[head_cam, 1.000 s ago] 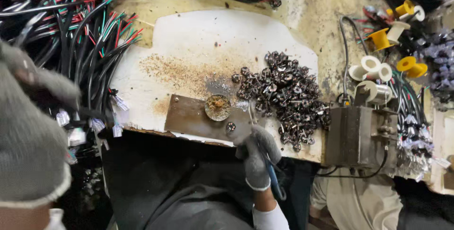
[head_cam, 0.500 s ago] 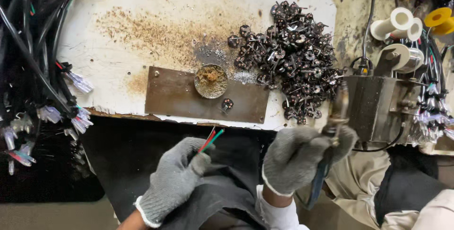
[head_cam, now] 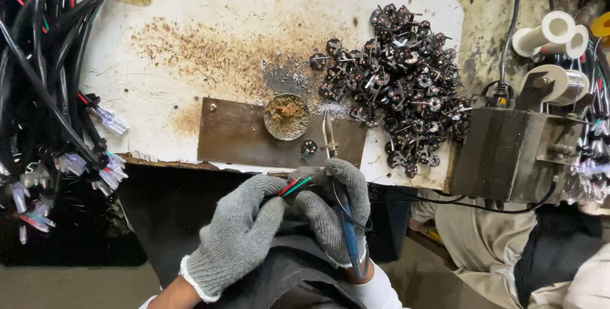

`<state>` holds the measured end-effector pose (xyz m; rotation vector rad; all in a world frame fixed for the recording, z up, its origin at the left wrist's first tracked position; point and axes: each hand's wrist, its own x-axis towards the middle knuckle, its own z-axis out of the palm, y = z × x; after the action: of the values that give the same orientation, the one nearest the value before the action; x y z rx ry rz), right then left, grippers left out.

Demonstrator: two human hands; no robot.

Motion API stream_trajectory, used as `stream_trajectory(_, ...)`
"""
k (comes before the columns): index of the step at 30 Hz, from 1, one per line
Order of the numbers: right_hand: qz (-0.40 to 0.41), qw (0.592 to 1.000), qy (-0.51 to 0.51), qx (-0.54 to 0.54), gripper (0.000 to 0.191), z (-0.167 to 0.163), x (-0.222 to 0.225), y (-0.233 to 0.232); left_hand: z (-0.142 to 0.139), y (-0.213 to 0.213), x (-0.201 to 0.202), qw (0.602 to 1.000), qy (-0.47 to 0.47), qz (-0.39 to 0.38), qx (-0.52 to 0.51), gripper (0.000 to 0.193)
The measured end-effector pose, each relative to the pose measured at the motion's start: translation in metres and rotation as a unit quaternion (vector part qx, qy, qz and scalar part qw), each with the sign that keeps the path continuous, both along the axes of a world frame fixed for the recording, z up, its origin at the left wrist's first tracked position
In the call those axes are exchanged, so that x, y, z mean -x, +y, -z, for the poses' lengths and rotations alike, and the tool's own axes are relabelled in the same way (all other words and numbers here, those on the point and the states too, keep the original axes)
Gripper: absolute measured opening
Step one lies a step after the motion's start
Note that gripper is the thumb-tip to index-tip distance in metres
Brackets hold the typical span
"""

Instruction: The person solders colored wires onto small metal plug components at a workbench, holding a wire in one hand and a soldering iron in the other, dipping wires into a flux bowl, and placing finished assemblies with a pile of completed parts.

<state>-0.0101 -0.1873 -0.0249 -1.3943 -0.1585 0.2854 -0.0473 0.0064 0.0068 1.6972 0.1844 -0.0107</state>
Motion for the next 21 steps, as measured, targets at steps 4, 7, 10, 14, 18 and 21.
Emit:
stream_trajectory(4, -0.004, 0.995, -0.061, 0.084, 0.063, -0.001, -0.007, 0.0, -0.003, -0.007, -0.005, 0.998, 0.052, 0.017, 0.014, 0.019)
stream_trajectory(7, 0.008, 0.928, -0.248, 0.277, 0.068, 0.0, -0.007, -0.002, -0.006, -0.013, -0.003, 0.994, 0.097, -0.019, 0.047, 0.019)
stream_trajectory(10, 0.03, 0.997, 0.058, 0.028, 0.06, -0.001, -0.001, -0.001, -0.009, -0.011, -0.002, 0.997, 0.005, -0.048, 0.061, 0.017)
stream_trajectory(14, 0.048, 0.993, 0.108, 0.027, 0.062, -0.004, 0.006, 0.005, -0.006, -0.004, -0.002, 0.996, -0.09, 0.016, 0.009, 0.007)
stream_trajectory(18, 0.039, 0.998, 0.023, 0.051, 0.061, -0.003, 0.008, 0.005, -0.001, -0.011, -0.001, 0.992, 0.095, -0.065, 0.045, 0.023)
stream_trajectory(21, 0.054, 0.996, 0.007, 0.065, 0.061, 0.002, 0.008, 0.002, -0.002, -0.013, -0.002, 0.999, 0.007, -0.016, -0.027, 0.015)
